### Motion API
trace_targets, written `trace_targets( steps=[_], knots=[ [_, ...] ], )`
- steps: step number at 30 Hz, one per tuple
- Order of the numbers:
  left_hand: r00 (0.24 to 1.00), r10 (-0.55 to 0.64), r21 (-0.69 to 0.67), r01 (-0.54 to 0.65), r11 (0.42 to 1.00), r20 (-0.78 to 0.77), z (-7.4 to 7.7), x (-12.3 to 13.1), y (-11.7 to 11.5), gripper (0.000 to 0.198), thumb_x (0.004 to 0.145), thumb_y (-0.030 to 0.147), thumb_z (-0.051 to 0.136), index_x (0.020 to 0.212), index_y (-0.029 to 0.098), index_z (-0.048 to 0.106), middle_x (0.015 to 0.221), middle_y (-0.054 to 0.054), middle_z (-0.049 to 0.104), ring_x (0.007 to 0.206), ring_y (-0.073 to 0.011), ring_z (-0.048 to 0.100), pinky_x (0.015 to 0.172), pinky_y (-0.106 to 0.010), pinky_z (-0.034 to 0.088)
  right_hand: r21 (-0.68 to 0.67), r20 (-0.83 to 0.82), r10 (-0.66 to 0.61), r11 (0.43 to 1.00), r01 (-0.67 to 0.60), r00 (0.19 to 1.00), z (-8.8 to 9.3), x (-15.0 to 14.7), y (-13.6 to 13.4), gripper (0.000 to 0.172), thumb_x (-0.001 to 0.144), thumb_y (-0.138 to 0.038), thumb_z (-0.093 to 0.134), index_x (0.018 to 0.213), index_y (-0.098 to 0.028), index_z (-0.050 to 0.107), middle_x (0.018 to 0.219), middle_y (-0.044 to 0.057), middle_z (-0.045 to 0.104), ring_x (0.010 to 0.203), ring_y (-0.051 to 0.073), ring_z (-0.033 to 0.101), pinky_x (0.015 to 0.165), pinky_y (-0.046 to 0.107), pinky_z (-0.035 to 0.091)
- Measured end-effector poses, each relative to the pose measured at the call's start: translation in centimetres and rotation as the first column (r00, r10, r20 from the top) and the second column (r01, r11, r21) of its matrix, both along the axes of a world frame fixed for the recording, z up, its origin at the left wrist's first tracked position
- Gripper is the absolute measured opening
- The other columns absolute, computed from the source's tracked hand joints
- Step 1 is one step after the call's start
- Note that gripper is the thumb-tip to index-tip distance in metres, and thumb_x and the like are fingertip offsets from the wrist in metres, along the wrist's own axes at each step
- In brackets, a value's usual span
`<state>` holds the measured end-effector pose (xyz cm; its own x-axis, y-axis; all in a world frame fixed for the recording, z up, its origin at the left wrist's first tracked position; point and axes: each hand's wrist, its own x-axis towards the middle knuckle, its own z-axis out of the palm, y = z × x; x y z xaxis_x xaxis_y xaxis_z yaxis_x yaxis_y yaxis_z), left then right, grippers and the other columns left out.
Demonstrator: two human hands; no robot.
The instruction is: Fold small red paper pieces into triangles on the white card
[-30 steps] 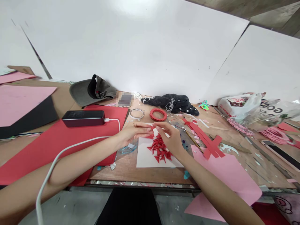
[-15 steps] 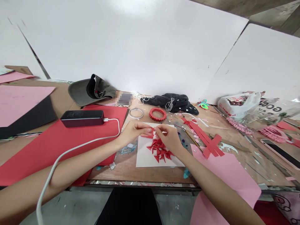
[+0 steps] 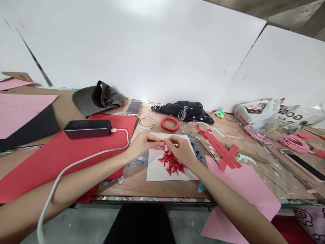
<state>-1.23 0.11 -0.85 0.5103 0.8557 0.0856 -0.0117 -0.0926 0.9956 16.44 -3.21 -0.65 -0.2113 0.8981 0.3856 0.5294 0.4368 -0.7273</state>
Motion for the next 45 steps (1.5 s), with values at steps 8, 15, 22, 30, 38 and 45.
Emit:
trace_targets(
  steps=[8,15,22,30,38,45],
  knots=[
    [0.999,-0.028,-0.101,0.027,0.995,-0.016,0.4,-0.1,-0.4,0.024,0.063,0.027,0.076,0.083,0.014,0.073,0.078,-0.009,0.072,0.076,-0.0211,0.068,0.074,-0.031,0.056,0.042,0.038,0.035,0.998,-0.037,0.999,0.0,-0.1,-0.1,0.024,0.086,-0.027,0.046,0.067,-0.018,0.057,0.059,-0.002,0.055,0.054,0.011,0.046,0.052,0.023,0.035],
    [0.996,-0.09,0.034,0.091,0.995,-0.011,0.2,0.0,0.1,0.025,0.071,0.029,0.07,0.09,0.013,0.069,0.084,-0.009,0.072,0.08,-0.0212,0.067,0.077,-0.033,0.053,0.147,0.086,0.012,0.989,-0.024,0.996,0.3,0.4,0.3,0.021,0.085,-0.021,0.044,0.067,-0.018,0.053,0.06,-0.002,0.052,0.056,0.011,0.044,0.054,0.023,0.033],
    [0.898,0.11,0.584,0.18,0.791,-0.426,-1.5,-1.0,2.1,0.019,0.072,0.026,0.068,0.089,0.018,0.07,0.093,-0.006,0.07,0.085,-0.0207,0.064,0.076,-0.029,0.046,0.266,0.22,-0.308,0.932,0.247,0.926,0.9,1.6,0.6,0.04,0.093,-0.035,0.036,0.061,-0.017,0.053,0.065,0.002,0.054,0.06,0.013,0.049,0.059,0.025,0.032],
    [0.825,0.177,0.644,0.265,0.718,-0.537,-1.7,-1.4,3.0,0.023,0.086,0.021,0.048,0.086,0.017,0.07,0.084,-0.007,0.07,0.077,-0.0183,0.063,0.071,-0.025,0.042,0.231,0.256,-0.296,0.943,0.239,0.92,0.8,1.4,0.7,0.038,0.094,-0.037,0.035,0.069,-0.019,0.056,0.073,0.003,0.06,0.069,0.016,0.055,0.064,0.026,0.035],
    [0.832,0.204,0.622,0.199,0.757,-0.516,-0.6,-1.4,2.3,0.016,0.079,0.019,0.055,0.083,0.018,0.07,0.078,-0.003,0.07,0.07,-0.0159,0.061,0.064,-0.023,0.041,0.216,0.256,-0.252,0.956,0.199,0.933,0.5,1.5,0.9,0.035,0.094,-0.034,0.036,0.068,-0.018,0.055,0.071,0.002,0.058,0.067,0.015,0.053,0.065,0.026,0.035],
    [0.827,0.249,0.665,0.188,0.722,-0.505,-0.3,-1.5,2.0,0.016,0.082,0.019,0.051,0.087,0.02,0.067,0.079,-0.002,0.068,0.075,-0.0158,0.062,0.069,-0.023,0.043,0.205,0.291,-0.214,0.966,0.158,0.933,0.4,1.3,0.9,0.035,0.093,-0.032,0.037,0.065,-0.019,0.053,0.068,0.001,0.055,0.062,0.013,0.051,0.062,0.026,0.035]
  ],
)
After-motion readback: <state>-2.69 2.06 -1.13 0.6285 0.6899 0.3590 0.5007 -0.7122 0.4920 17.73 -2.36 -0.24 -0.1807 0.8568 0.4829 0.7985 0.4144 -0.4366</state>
